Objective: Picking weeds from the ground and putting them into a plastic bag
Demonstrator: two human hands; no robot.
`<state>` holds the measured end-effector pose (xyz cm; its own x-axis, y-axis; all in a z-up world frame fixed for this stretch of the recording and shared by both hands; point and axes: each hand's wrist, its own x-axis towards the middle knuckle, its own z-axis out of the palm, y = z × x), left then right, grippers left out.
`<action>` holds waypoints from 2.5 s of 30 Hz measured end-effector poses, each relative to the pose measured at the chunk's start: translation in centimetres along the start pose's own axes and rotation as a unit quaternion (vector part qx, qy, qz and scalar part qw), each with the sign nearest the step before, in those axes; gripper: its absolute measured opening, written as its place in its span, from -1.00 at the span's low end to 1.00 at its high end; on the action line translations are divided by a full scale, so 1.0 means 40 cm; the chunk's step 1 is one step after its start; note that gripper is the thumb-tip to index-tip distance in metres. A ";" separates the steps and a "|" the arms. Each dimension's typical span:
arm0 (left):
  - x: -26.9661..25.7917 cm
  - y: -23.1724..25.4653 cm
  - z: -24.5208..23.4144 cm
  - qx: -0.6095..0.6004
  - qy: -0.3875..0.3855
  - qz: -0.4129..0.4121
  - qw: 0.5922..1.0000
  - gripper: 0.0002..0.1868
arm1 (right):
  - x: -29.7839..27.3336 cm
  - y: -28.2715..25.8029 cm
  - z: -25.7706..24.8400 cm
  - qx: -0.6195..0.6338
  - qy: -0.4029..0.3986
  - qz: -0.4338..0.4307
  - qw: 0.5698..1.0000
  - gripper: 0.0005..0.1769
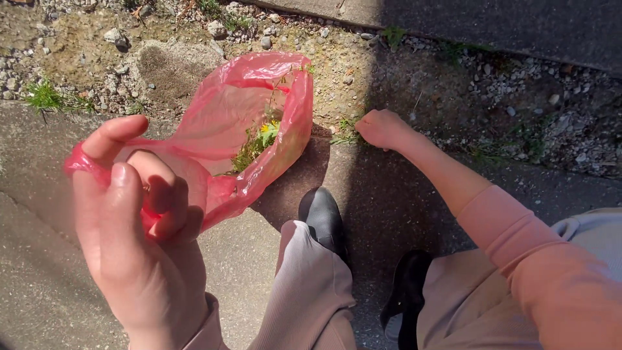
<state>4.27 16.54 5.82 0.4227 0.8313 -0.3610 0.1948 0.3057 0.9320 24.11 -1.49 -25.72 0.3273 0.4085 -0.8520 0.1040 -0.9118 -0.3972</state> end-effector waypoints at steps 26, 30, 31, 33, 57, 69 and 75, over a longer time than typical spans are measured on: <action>0.014 -0.069 -0.001 0.010 -0.030 0.061 0.998 -0.64 | -0.170 0.055 -0.011 0.475 -0.016 -0.119 0.872 -0.48; 0.004 -0.049 0.016 0.017 -0.024 0.049 0.998 -0.62 | -0.293 -0.107 -0.045 0.646 -0.121 -0.308 0.687 -0.63; 0.002 -0.045 0.020 0.006 -0.028 0.046 0.999 -0.59 | -0.318 -0.175 -0.033 0.652 -0.208 -0.374 0.626 -0.73; -0.002 -0.040 0.025 -0.006 -0.033 0.044 0.998 -0.57 | -0.328 -0.302 0.007 0.647 -0.289 -0.437 0.553 -0.81; 0.029 -0.084 0.000 -0.028 -0.038 0.039 0.998 -0.63 | 0.311 -0.007 -0.071 0.215 0.648 0.031 0.730 -0.64; 0.038 -0.091 0.004 -0.051 -0.042 0.043 0.997 -0.68 | 0.279 0.087 -0.129 0.052 0.593 -0.059 0.801 -0.79; 0.033 -0.096 0.006 -0.051 -0.052 0.036 0.997 -0.68 | 0.184 0.081 -0.084 0.273 0.500 -0.088 0.817 -0.86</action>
<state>4.28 16.36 1.74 0.5221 0.8024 -0.2891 0.0715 0.2967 0.9523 29.99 -1.55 -32.15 0.9846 0.0437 -0.1695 -0.1137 -0.5770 -0.8088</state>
